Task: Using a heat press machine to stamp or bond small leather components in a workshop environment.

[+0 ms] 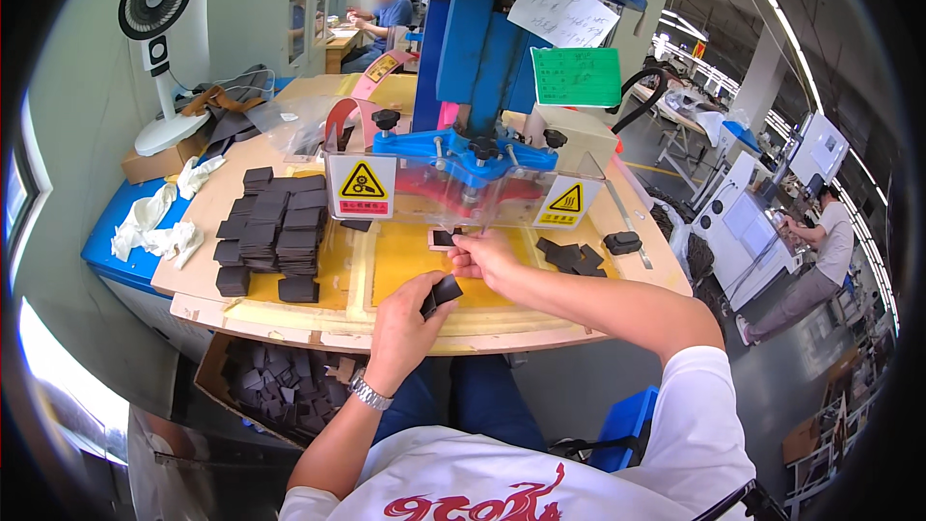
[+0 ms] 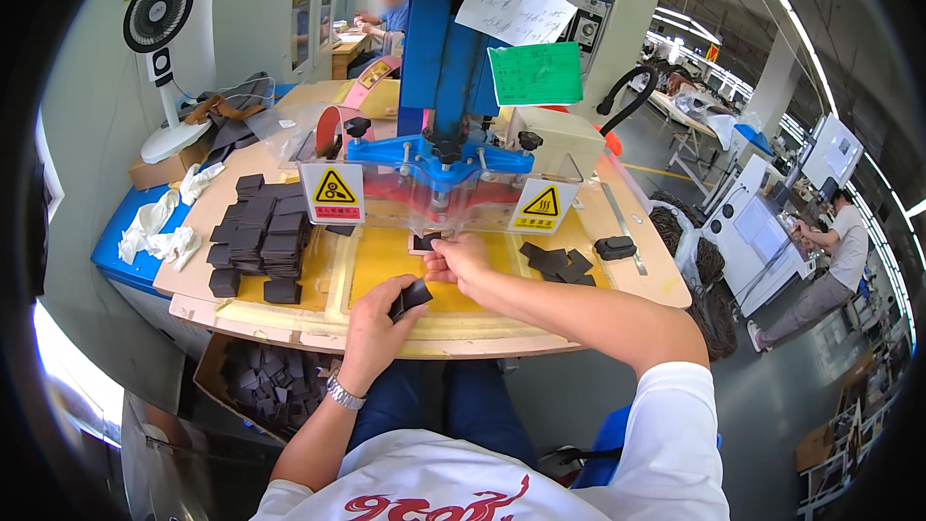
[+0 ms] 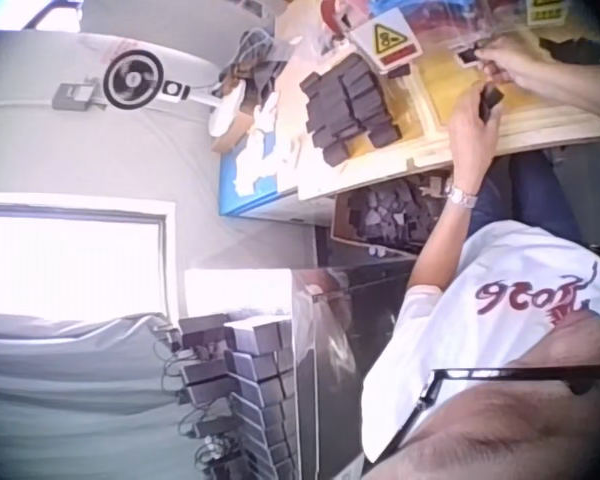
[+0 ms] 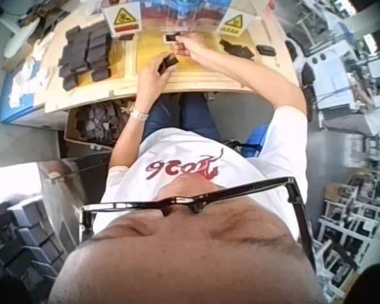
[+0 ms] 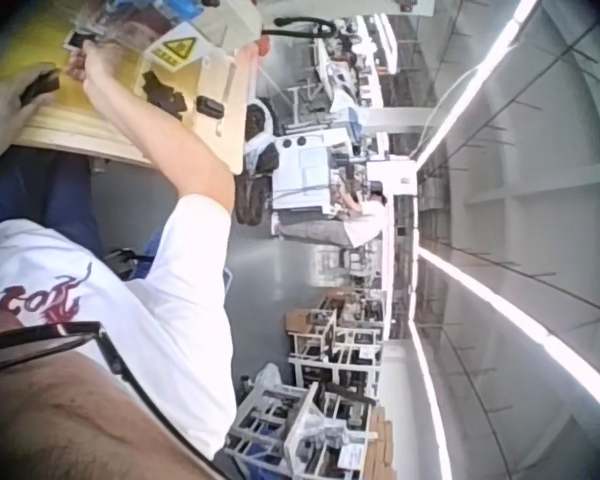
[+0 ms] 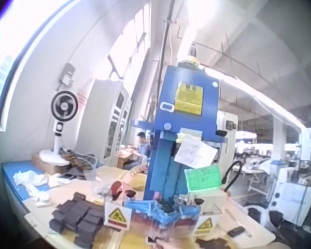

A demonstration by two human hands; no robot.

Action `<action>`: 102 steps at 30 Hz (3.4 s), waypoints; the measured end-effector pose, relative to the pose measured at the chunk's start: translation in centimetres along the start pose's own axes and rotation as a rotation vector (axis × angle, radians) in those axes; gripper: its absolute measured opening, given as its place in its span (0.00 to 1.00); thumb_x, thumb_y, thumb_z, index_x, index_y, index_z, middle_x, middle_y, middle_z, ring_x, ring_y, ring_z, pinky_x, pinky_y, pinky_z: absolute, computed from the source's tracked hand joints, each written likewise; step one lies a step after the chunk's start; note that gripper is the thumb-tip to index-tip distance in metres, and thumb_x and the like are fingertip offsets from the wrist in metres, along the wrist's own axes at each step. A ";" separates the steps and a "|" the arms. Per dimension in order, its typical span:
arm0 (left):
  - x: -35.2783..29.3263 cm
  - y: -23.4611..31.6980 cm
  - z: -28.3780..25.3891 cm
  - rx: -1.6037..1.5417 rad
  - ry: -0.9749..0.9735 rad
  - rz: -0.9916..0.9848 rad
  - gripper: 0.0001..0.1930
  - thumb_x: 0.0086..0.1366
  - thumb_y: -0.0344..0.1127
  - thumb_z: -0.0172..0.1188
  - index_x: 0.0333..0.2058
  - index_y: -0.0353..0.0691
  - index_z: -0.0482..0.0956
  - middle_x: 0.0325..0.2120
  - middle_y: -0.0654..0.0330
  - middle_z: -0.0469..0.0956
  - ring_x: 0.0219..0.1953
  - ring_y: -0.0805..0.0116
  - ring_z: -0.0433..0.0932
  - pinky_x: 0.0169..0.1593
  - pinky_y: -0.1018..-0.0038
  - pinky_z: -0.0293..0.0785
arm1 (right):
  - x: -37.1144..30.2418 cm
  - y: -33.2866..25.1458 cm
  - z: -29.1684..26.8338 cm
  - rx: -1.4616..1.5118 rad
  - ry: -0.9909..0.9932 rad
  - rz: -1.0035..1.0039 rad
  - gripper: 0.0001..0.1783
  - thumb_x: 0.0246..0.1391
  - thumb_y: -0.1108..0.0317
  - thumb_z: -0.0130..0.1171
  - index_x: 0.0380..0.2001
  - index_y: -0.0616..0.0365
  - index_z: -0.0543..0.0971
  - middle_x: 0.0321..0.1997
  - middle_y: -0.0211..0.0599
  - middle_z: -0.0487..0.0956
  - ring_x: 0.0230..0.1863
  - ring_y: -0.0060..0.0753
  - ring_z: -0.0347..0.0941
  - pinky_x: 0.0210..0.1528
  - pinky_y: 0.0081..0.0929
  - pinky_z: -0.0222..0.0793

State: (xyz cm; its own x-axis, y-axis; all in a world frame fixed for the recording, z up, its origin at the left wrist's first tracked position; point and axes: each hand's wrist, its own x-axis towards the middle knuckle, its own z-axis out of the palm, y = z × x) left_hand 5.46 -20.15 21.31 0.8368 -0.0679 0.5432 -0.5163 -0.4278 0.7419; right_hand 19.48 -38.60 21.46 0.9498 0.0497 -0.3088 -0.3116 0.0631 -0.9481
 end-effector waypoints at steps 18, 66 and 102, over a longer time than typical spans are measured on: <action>0.2 0.0 -0.1 0.021 -0.002 0.012 0.20 0.63 0.32 0.76 0.53 0.34 0.86 0.47 0.46 0.88 0.47 0.44 0.87 0.53 0.60 0.84 | -16.3 1.2 -11.0 -0.227 -0.005 -0.360 0.28 0.72 0.74 0.60 0.73 0.57 0.71 0.56 0.38 0.78 0.39 0.22 0.81 0.39 0.24 0.86; 7.4 -4.9 0.3 0.786 -0.292 0.335 0.26 0.66 0.27 0.58 0.62 0.27 0.77 0.59 0.37 0.81 0.36 0.49 0.90 0.37 0.60 0.87 | -4.4 0.9 -4.0 -1.140 -0.084 -0.844 0.39 0.66 0.58 0.67 0.74 0.67 0.69 0.57 0.54 0.81 0.50 0.51 0.84 0.54 0.43 0.81; 7.0 -3.6 0.2 0.811 -0.278 0.289 0.23 0.67 0.26 0.59 0.60 0.29 0.79 0.56 0.40 0.83 0.34 0.48 0.89 0.37 0.58 0.85 | -5.4 2.0 -2.7 -1.293 0.140 -1.164 0.22 0.64 0.66 0.64 0.58 0.66 0.83 0.44 0.48 0.83 0.40 0.54 0.84 0.44 0.48 0.81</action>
State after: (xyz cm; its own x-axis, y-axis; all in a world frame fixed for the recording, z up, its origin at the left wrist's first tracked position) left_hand 13.25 -19.22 22.40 0.7627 -0.4417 0.4724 -0.5144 -0.8570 0.0292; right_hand 13.85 -41.45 21.03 0.6594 0.4766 0.5814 0.6309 -0.7714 -0.0832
